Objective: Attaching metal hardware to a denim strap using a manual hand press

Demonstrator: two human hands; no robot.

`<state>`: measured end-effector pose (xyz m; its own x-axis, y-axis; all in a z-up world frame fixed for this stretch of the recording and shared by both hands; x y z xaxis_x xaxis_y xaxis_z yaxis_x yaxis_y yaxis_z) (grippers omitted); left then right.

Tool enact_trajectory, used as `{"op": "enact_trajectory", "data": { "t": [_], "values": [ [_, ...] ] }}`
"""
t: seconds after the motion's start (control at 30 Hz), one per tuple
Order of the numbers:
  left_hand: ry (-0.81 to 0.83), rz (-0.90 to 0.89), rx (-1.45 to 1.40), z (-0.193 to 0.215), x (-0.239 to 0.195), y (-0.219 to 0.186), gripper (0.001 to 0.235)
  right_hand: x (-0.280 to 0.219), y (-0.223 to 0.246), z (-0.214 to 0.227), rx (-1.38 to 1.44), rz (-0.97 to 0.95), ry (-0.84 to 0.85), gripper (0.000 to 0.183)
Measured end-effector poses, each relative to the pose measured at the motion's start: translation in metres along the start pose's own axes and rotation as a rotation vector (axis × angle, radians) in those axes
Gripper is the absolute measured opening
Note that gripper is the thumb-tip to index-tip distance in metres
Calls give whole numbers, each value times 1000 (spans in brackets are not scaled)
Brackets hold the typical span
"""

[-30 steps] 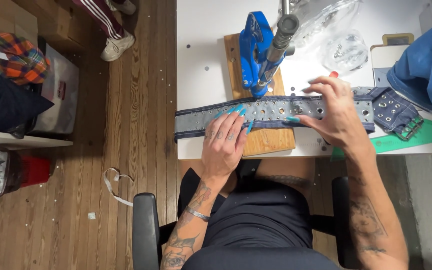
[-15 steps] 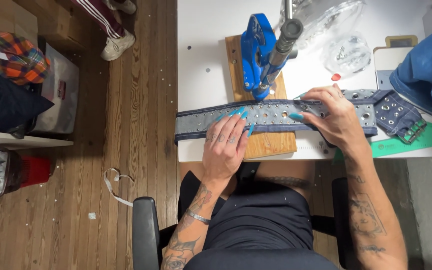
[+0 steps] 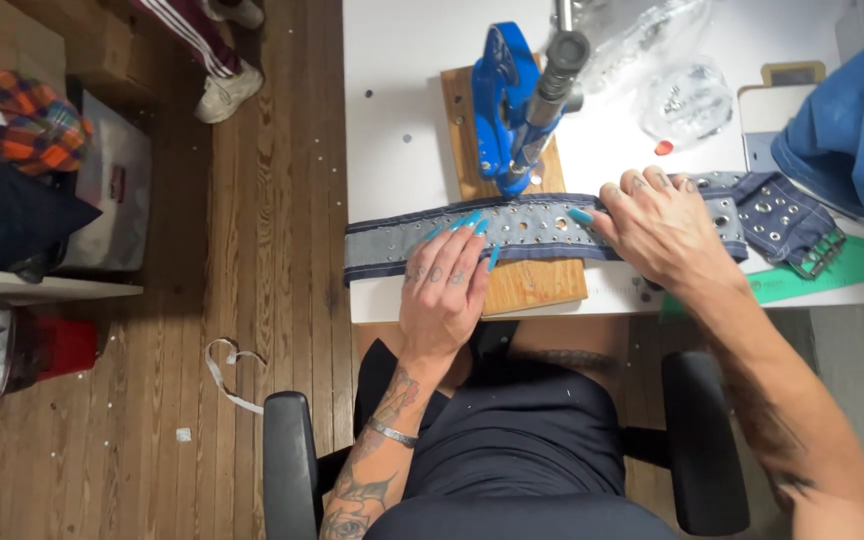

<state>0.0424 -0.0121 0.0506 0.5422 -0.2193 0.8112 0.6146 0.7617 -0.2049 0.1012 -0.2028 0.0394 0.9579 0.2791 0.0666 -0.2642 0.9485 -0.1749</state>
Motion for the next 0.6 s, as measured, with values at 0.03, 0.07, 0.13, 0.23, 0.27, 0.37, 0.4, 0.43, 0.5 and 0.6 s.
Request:
{"op": "enact_trajectory", "data": {
  "t": [0.03, 0.07, 0.13, 0.23, 0.27, 0.37, 0.4, 0.43, 0.5, 0.6],
  "values": [
    [-4, 3, 9, 1, 0, 2, 22, 1, -1, -2, 1, 9, -5, 43],
    [5, 4, 4, 0, 0, 1, 22, -2, 0, 2, -7, 68, -81, 31],
    [13, 4, -5, -1, 0, 0, 21, -8, -4, -4, -17, 125, -157, 20],
    [9, -1, 8, 4, 2, -3, 21, -18, -9, -7, 40, 160, -230, 16],
    [58, -17, 1, 5, 5, -4, 19, -20, -11, 11, 321, 141, -320, 11],
    [105, -29, 0, 7, 7, -3, 18, -17, -19, 27, 713, -12, -475, 21],
    [107, -32, -7, 6, 7, -4, 18, -19, -28, 25, 815, -162, -542, 26],
    [109, -31, -12, 2, 2, -6, 18, -19, -19, 27, 812, -166, -539, 26],
    [-25, -3, 18, 2, 0, -1, 21, -6, -15, 8, 1425, -406, -392, 22],
    [-13, 1, 16, 3, -2, -1, 21, -7, -2, -30, 2116, -726, -168, 26]
  ]
}}
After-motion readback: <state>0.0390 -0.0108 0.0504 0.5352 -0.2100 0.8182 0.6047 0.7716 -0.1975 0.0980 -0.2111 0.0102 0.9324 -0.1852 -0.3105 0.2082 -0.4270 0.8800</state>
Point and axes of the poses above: each hand's wrist, its own x-axis towards the middle knuckle, its own z-axis out of the back of the hand, y = z × x, the point moved 7 cm from there along x, towards the middle knuckle, and after that the axes turned 5 degrees about -z, right-handed, at the moved point
